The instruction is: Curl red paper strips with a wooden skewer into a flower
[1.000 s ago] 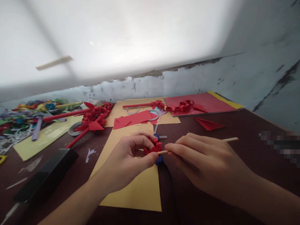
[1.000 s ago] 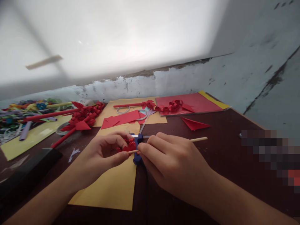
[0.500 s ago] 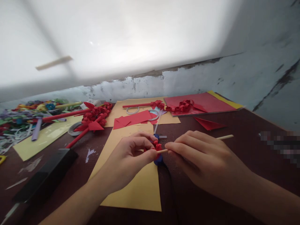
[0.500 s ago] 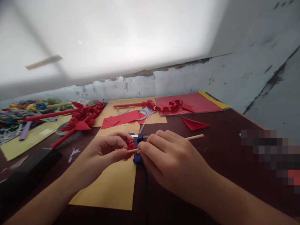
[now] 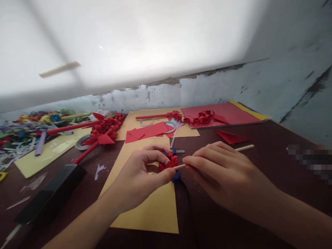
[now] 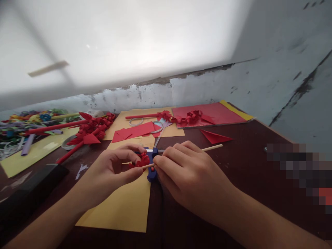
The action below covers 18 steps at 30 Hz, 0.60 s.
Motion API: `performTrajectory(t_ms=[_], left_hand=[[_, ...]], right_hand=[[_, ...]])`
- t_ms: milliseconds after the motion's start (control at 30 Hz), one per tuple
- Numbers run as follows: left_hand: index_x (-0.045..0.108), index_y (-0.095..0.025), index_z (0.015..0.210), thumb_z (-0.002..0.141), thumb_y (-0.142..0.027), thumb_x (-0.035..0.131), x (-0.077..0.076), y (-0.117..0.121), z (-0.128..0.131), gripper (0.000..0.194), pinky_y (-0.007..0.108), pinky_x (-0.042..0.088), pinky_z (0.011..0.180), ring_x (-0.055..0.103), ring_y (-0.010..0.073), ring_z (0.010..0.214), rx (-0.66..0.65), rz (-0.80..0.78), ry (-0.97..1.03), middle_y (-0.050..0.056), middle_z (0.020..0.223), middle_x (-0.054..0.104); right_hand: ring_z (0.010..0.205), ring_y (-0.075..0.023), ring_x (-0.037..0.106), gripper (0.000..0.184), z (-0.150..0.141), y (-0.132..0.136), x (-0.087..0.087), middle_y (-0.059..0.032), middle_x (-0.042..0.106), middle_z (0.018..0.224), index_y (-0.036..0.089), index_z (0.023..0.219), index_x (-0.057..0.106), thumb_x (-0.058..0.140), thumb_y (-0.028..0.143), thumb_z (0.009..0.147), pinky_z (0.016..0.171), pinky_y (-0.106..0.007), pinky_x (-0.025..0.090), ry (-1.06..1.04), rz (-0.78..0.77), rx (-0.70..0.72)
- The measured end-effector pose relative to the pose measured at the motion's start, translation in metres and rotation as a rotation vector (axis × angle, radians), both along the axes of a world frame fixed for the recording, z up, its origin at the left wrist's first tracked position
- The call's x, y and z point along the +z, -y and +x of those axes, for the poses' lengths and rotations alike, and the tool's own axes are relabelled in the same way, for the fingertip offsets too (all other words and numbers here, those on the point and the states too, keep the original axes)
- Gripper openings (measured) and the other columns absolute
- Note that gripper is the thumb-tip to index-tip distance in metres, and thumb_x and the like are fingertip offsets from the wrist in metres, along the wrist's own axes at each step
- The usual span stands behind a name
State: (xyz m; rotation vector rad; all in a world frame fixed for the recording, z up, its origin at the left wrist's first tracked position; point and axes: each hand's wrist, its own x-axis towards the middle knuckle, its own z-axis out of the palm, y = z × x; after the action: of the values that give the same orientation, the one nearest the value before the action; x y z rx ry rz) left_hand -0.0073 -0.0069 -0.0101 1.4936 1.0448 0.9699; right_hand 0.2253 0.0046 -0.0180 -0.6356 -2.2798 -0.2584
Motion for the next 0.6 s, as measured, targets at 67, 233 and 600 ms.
performTrajectory(t_ms=[67,233,600], left_hand=[[0.074,-0.016,0.077,0.085,-0.031,0.084,0.0009,-0.0002,0.0004,0.019,0.024,0.056,0.076,0.067,0.0192,0.1,-0.001,0.013,-0.012,0.007,0.117,0.061],[0.073,-0.016,0.077,0.084,-0.032,0.085,0.0029,0.0009,0.001,0.021,0.022,0.057,0.075,0.067,0.0177,0.098,0.013,0.036,-0.046,0.007,0.117,0.061],[0.076,-0.017,0.08,0.082,-0.027,0.087,0.0013,0.0003,0.0005,0.015,0.023,0.058,0.078,0.068,0.0193,0.102,-0.001,0.036,-0.023,0.006,0.117,0.062]], right_hand=[[0.076,-0.0204,0.059,0.009,0.0005,-0.0003,-0.0001,-0.0065,0.07,0.085,0.013,0.103,0.073,0.064,0.011,0.1,0.074,-0.038,0.045,0.002,-0.001,-0.001],[0.076,-0.02,0.059,0.009,-0.0004,-0.0008,-0.001,-0.0063,0.07,0.086,0.013,0.104,0.073,0.064,0.012,0.1,0.073,-0.038,0.045,0.0,-0.011,0.007],[0.076,-0.0198,0.061,0.009,-0.0001,0.001,-0.0031,-0.006,0.07,0.087,0.013,0.105,0.073,0.064,0.014,0.102,0.071,-0.037,0.045,0.0,-0.018,0.011]])
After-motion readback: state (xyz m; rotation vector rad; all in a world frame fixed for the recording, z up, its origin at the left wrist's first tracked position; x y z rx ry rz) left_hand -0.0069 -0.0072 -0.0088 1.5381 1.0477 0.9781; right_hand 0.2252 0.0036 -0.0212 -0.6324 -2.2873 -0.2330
